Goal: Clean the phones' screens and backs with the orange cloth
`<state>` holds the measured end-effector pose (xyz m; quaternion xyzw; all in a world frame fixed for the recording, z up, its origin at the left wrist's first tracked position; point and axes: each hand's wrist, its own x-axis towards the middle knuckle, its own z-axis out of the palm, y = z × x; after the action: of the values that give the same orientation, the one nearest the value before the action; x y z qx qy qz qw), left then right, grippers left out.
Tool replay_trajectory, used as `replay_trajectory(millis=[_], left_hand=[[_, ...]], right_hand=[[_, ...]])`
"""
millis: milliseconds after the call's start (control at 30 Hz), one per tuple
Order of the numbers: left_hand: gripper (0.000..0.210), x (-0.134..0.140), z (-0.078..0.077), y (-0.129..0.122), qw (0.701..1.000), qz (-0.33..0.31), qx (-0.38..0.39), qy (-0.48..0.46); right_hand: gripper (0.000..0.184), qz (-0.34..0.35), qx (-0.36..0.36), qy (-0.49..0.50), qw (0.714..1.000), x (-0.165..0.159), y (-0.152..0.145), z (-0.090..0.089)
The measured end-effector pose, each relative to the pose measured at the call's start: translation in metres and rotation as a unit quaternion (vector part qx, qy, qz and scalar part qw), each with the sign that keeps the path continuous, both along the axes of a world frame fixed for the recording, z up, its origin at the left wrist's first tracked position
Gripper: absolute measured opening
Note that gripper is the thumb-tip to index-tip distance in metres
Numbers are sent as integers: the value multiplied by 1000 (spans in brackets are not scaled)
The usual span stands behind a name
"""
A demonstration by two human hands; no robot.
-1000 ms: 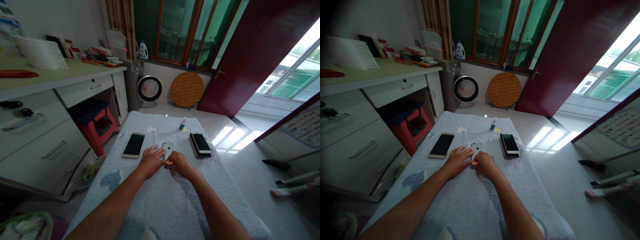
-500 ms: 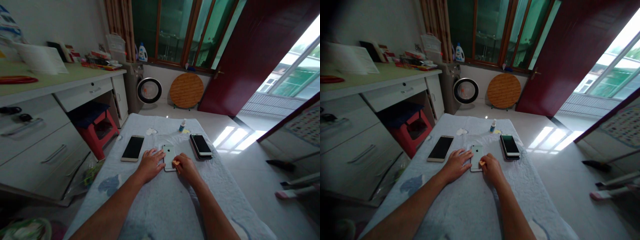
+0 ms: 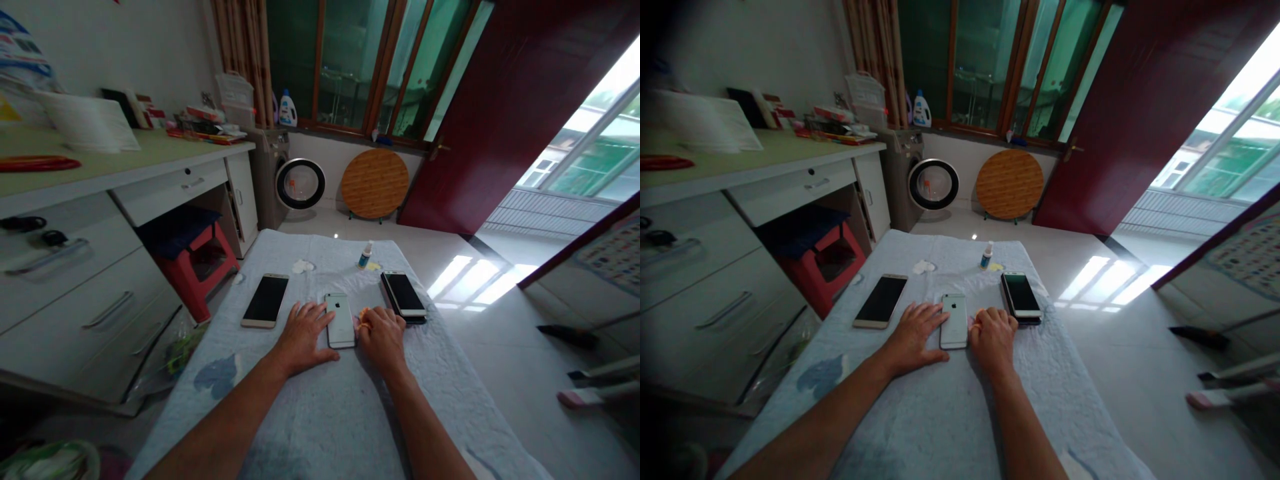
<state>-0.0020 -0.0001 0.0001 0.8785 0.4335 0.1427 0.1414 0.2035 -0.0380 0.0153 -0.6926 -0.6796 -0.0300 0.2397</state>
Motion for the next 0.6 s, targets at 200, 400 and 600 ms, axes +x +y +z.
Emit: replay_trajectory(millis=[200,400,600], left_hand=[[75,2,0,-1,1000,2,2,0],[71,3,7,-2,1000,-5,9,0],[63,1,7,-2,999,-13,28,-14]], right_hand=[[28,7,-3,8,1000,-1,-2,3],[15,0,8,-5,1000,2,-2,1],[16,-7,84,12,996,-4,-6,9]])
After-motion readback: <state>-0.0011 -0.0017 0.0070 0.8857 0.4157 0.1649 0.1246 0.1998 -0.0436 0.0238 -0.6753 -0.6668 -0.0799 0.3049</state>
